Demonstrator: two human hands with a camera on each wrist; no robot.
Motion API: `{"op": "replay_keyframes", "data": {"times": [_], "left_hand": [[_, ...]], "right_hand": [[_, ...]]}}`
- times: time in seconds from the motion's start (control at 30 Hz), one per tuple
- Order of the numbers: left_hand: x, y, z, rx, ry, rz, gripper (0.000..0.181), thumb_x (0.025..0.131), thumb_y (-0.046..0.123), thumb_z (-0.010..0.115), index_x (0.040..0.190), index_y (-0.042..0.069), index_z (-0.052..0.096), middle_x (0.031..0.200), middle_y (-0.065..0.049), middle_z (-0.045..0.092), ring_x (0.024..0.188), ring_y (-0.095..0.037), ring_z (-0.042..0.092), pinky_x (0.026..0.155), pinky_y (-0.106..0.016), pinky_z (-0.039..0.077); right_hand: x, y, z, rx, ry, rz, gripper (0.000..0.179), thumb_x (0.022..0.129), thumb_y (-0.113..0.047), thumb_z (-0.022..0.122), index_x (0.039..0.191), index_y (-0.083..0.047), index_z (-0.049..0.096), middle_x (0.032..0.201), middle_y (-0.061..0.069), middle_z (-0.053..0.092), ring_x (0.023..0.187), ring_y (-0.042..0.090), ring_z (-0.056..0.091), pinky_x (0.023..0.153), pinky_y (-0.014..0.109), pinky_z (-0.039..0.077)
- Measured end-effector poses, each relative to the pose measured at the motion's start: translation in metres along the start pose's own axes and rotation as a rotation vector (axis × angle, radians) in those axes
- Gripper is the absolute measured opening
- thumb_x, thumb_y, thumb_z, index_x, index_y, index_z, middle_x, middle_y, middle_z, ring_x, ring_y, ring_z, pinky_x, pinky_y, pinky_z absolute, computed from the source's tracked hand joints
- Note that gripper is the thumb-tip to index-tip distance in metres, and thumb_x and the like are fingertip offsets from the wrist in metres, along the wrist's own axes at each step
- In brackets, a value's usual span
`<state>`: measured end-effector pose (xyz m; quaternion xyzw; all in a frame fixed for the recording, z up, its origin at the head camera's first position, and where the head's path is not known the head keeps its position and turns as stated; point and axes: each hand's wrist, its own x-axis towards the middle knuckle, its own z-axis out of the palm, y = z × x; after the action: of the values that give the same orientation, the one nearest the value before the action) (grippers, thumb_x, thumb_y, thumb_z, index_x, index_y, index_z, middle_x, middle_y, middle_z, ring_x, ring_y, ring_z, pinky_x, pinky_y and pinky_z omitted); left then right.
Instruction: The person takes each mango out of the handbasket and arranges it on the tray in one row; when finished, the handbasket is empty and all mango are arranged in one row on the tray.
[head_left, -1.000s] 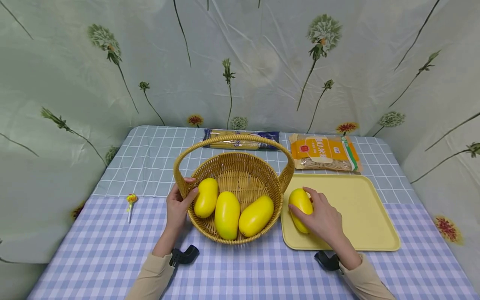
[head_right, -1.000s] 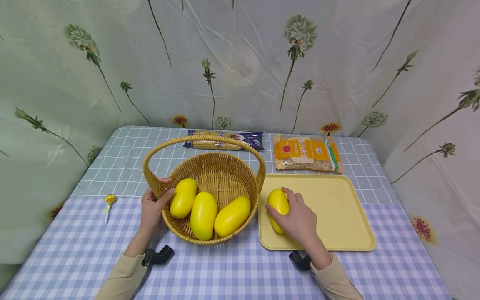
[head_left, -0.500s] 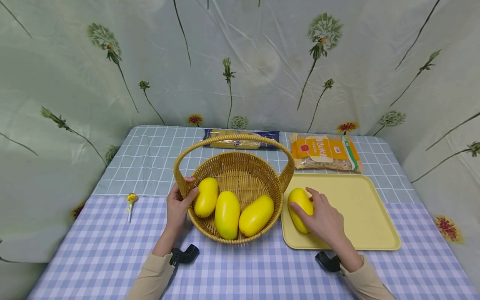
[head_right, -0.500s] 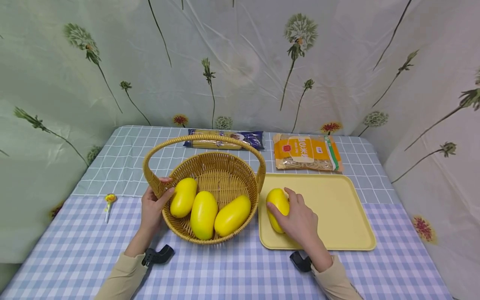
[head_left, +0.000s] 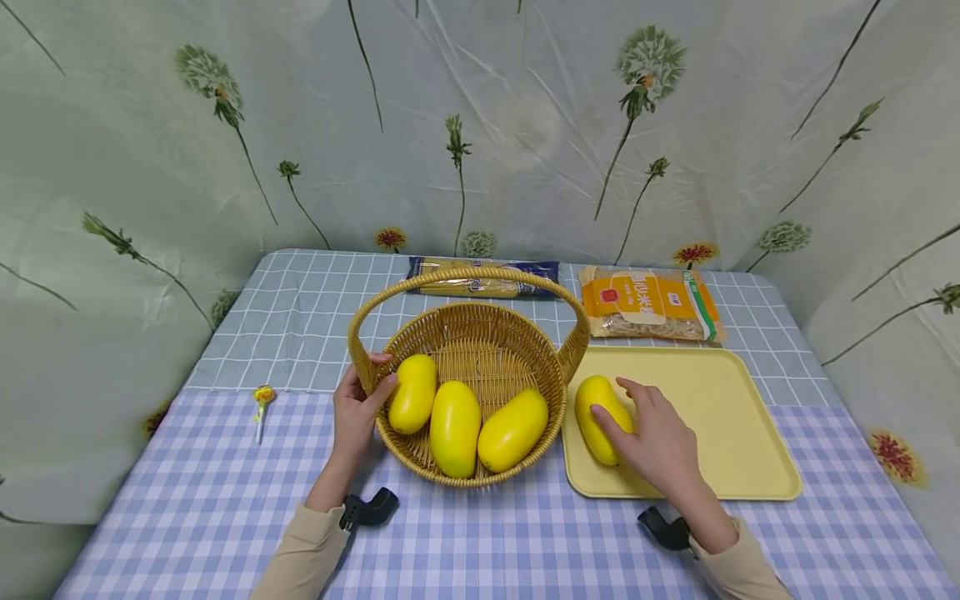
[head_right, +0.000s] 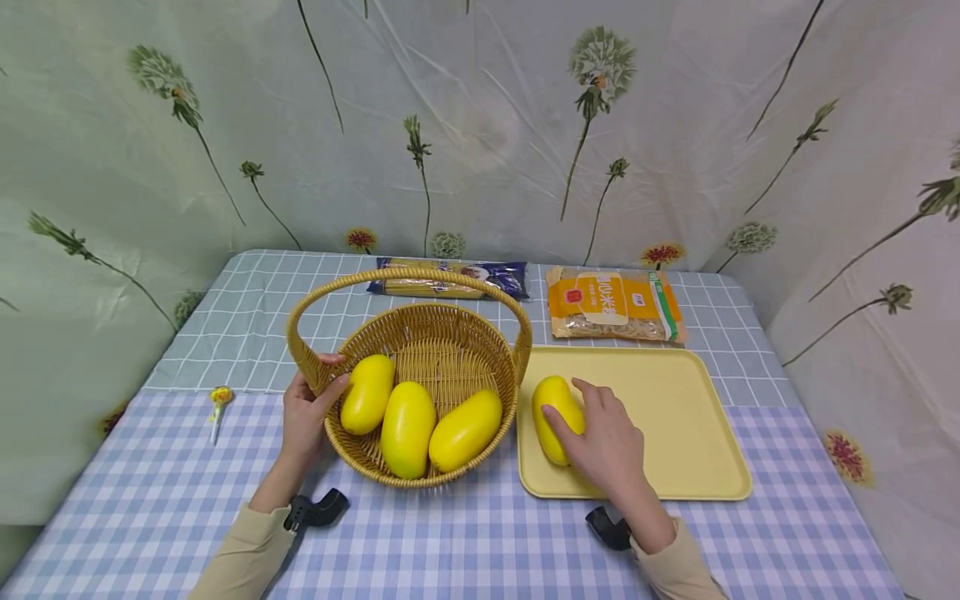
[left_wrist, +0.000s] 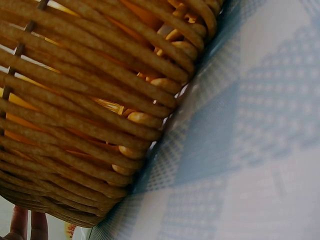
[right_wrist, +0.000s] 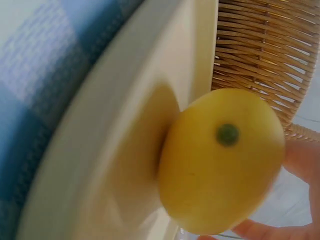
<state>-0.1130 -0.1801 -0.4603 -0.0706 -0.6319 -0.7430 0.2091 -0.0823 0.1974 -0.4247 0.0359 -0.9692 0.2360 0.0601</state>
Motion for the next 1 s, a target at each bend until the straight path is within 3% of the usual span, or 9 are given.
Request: {"op": "replay_keyframes", "data": {"times": [0.17, 0.3, 0.47, 0.73, 1.0], "left_hand": [[0.000, 0.001, 0.001, 0.000, 0.003, 0.004, 0.025, 0.086, -0.010, 0.062, 0.110, -0.012, 0.053, 0.110, -0.016, 0.060, 0.109, -0.024, 0.053, 0.093, -0.028, 0.041], [0.000, 0.002, 0.001, 0.005, 0.002, -0.001, 0.025, 0.086, -0.011, 0.061, 0.110, -0.010, 0.055, 0.110, -0.017, 0.060, 0.108, -0.023, 0.053, 0.093, -0.028, 0.041], [-0.001, 0.002, 0.001, 0.010, -0.003, -0.005, 0.025, 0.086, -0.012, 0.060, 0.110, -0.008, 0.055, 0.111, -0.020, 0.059, 0.107, -0.022, 0.054, 0.093, -0.027, 0.041], [-0.001, 0.001, 0.001, 0.012, 0.009, -0.018, 0.026, 0.086, -0.009, 0.062, 0.110, -0.012, 0.053, 0.109, -0.017, 0.060, 0.106, -0.026, 0.052, 0.091, -0.028, 0.041], [-0.001, 0.002, 0.002, 0.001, 0.005, 0.008, 0.025, 0.086, -0.013, 0.060, 0.110, -0.012, 0.053, 0.110, -0.019, 0.060, 0.106, -0.024, 0.053, 0.091, -0.027, 0.041]], "right_hand": [[-0.001, -0.002, -0.002, 0.036, 0.127, -0.111, 0.050, 0.086, -0.043, 0.066, 0.121, -0.007, 0.061, 0.114, 0.017, 0.058, 0.103, 0.035, 0.053, 0.067, 0.053, 0.048], [0.001, -0.005, -0.003, 0.093, 0.231, -0.245, 0.037, 0.082, -0.030, 0.074, 0.110, -0.007, 0.067, 0.105, 0.011, 0.062, 0.099, 0.030, 0.054, 0.071, 0.048, 0.049], [0.005, -0.014, -0.007, 0.187, 0.291, -0.418, 0.027, 0.078, -0.019, 0.077, 0.102, -0.008, 0.070, 0.097, 0.002, 0.065, 0.094, 0.022, 0.058, 0.076, 0.040, 0.048], [0.014, -0.035, -0.011, 0.346, 0.193, -0.632, 0.021, 0.080, -0.012, 0.074, 0.100, -0.008, 0.071, 0.093, -0.002, 0.068, 0.087, 0.016, 0.062, 0.082, 0.020, 0.045], [0.031, -0.064, -0.011, 0.396, 0.028, -0.782, 0.017, 0.087, -0.019, 0.070, 0.103, -0.013, 0.070, 0.095, -0.002, 0.066, 0.086, 0.016, 0.062, 0.079, 0.021, 0.046]]}}
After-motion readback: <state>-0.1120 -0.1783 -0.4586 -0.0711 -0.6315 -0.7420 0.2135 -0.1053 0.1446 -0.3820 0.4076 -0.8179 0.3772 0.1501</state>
